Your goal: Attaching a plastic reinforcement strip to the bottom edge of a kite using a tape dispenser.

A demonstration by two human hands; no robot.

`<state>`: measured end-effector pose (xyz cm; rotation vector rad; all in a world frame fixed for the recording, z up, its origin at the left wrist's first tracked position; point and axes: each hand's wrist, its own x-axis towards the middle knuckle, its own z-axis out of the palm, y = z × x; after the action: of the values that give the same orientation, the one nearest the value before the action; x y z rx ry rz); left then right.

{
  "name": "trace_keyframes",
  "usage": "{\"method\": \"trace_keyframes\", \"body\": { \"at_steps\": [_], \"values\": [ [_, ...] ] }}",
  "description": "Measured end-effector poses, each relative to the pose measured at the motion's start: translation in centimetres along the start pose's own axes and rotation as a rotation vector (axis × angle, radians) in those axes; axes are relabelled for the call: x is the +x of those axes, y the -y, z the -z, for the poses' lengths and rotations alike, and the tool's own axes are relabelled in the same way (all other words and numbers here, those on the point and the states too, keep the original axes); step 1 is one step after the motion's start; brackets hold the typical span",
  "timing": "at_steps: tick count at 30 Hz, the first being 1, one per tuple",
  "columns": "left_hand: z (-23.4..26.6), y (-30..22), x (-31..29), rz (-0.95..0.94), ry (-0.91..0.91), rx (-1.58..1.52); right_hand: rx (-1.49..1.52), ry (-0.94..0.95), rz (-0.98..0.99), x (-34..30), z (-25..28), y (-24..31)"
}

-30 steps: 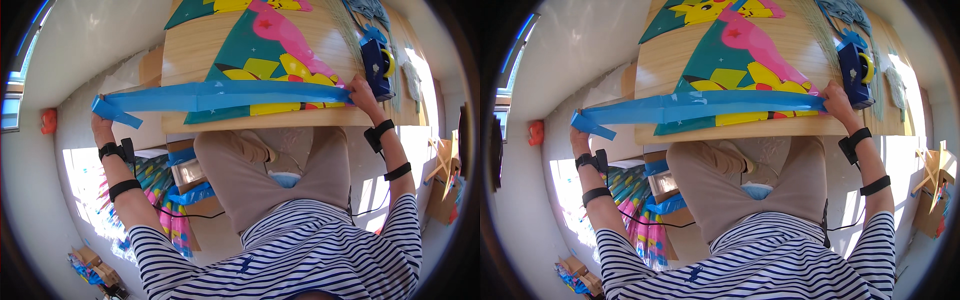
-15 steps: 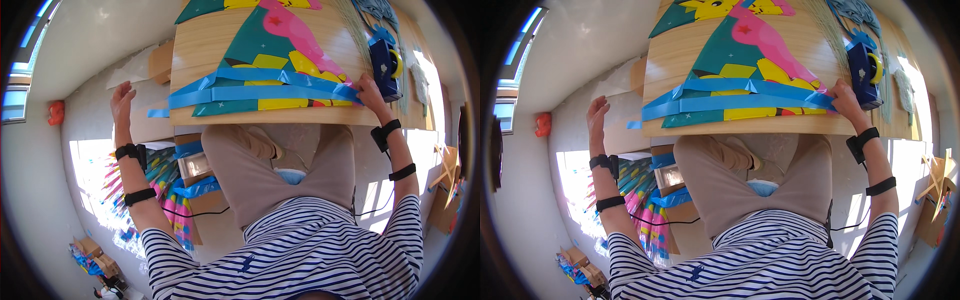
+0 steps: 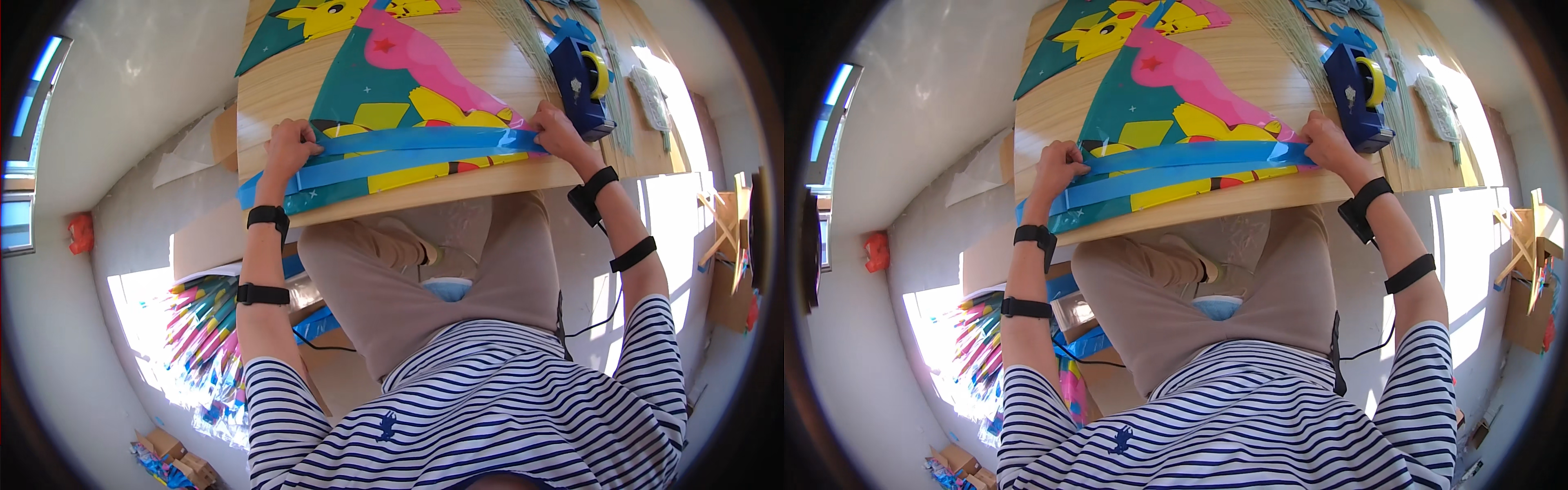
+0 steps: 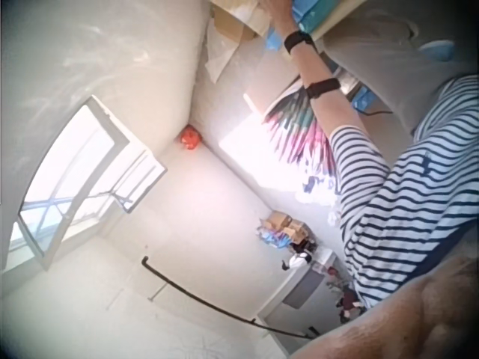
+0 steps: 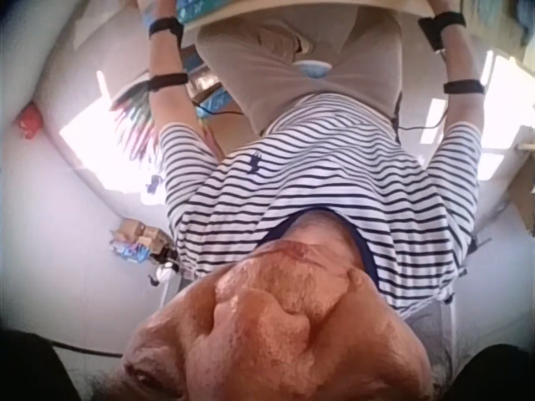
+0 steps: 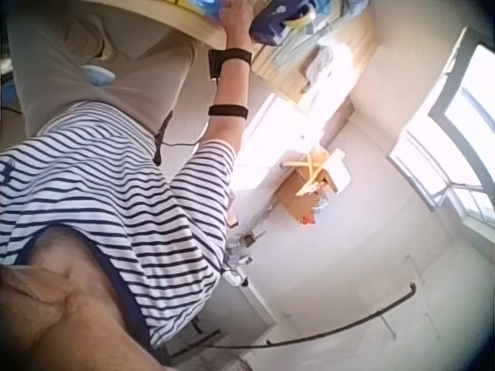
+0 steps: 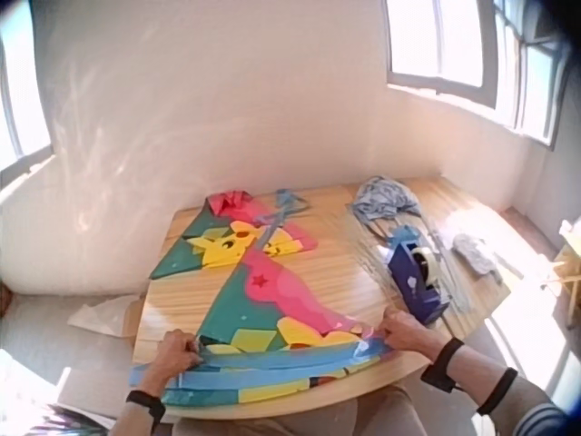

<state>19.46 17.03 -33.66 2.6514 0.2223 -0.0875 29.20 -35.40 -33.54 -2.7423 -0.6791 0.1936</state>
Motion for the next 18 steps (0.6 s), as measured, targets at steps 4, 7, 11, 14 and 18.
{"method": "trace_keyframes", "body": {
  "at_steps": [4,7,11,14,18],
  "values": [
    [3.1,-0.2,-0.2,-0.043,0.112,-0.259,0.037,-0.014,0.025,0.0,-0.3,-0.9],
    [6.5,-1.8,-1.3,0.003,0.251,-0.466,0.070,0.002,0.003,-0.3,-0.1,-1.1],
    [7.6,-0.5,-3.2,0.123,0.384,-0.610,0.061,0.018,0.034,0.0,0.2,-1.0],
    [5.9,1.7,-4.3,0.162,0.366,-0.475,0.066,0.029,0.039,0.3,0.3,-0.7],
    [4.1,1.9,-5.4,0.152,0.278,-0.398,0.073,0.044,0.014,0.4,0.2,-1.0]
  ]
}}
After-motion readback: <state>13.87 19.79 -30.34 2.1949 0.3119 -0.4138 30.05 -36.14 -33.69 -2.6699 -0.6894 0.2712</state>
